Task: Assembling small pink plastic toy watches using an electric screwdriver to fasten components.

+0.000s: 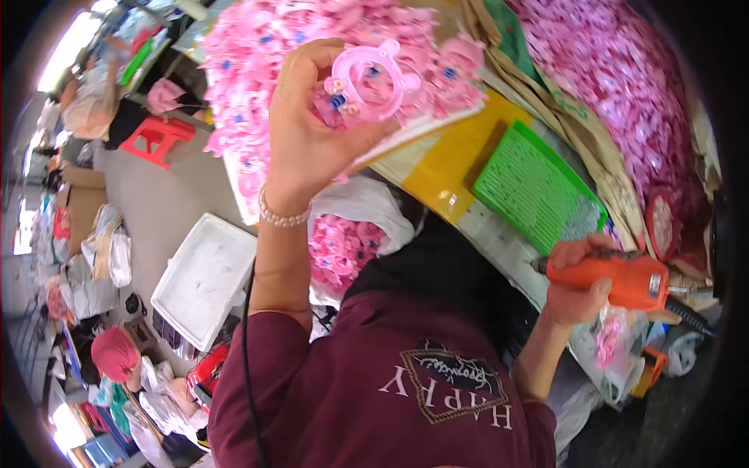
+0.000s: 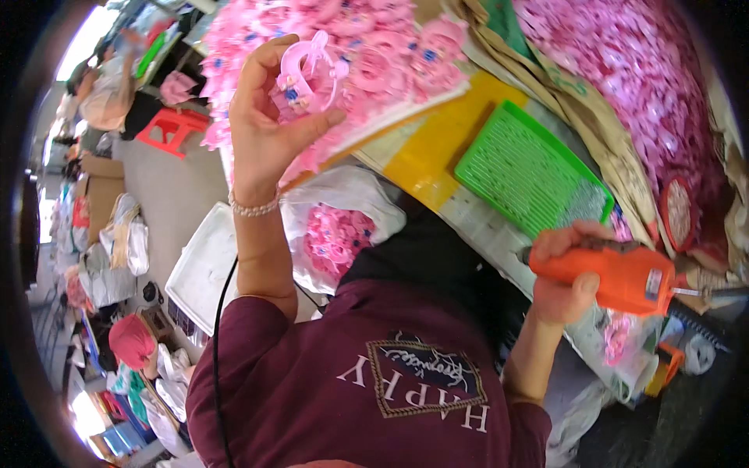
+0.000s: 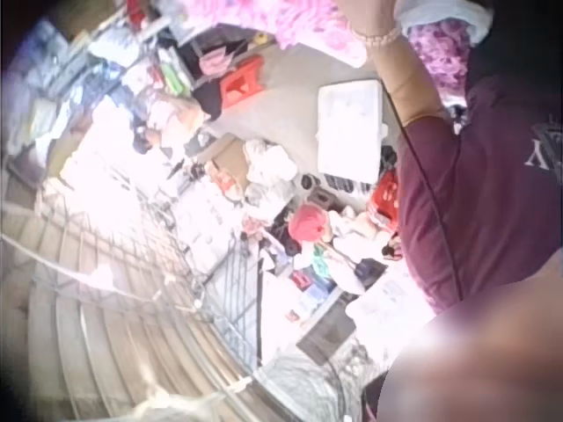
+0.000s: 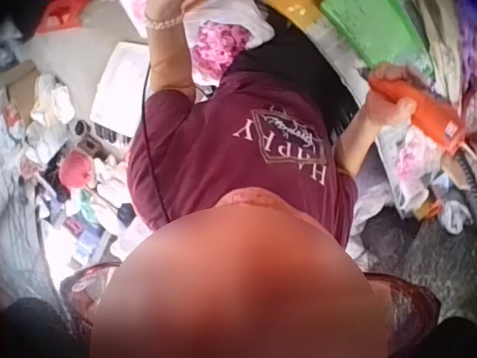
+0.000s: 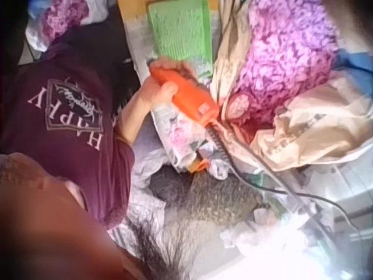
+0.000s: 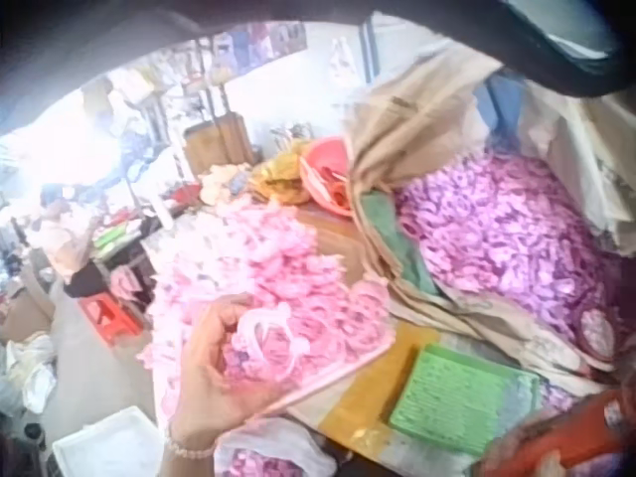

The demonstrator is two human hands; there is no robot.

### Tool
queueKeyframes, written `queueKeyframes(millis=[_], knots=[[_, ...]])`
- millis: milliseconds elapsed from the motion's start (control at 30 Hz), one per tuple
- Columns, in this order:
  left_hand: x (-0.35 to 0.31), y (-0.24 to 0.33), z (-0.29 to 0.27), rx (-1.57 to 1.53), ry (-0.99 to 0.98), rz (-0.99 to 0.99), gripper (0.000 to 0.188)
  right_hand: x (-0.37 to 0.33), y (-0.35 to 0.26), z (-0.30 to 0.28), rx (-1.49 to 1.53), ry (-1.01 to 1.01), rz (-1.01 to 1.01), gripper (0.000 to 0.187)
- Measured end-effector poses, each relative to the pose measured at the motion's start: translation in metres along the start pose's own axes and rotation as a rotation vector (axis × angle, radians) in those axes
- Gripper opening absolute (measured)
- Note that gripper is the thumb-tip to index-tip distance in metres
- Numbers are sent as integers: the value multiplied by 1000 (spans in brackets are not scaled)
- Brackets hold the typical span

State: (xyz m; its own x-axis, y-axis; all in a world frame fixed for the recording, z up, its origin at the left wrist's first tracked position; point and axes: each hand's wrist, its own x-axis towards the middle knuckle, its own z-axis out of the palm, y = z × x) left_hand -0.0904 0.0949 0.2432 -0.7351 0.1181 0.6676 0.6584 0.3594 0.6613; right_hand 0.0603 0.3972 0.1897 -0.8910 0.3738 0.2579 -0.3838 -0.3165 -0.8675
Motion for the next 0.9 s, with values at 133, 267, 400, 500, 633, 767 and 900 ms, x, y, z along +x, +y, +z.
queueKeyframes(millis=[133, 267, 400, 500, 633, 767, 900], knots=[[-34, 28, 40, -289, -255, -353, 62, 10, -10, 7, -66, 27, -24, 68], [-75, 27, 81, -638, -537, -508, 66, 26, -14, -2, -88, -36, -25, 67], [-99, 31, 102, -959, -686, -858, 65, 41, -10, -11, -196, -26, -15, 66], [-109, 33, 110, -1066, -737, -1110, 58, 50, 0, -15, -293, 24, -72, 65], [-121, 32, 120, -1306, -670, -1298, 46, 58, 19, -27, -214, 24, -106, 65], [-120, 36, 125, -1257, -613, -1336, 44, 60, 29, -30, -187, -4, -96, 65], [-116, 38, 130, -1171, -616, -1314, 45, 60, 35, -30, -191, -4, -112, 67]])
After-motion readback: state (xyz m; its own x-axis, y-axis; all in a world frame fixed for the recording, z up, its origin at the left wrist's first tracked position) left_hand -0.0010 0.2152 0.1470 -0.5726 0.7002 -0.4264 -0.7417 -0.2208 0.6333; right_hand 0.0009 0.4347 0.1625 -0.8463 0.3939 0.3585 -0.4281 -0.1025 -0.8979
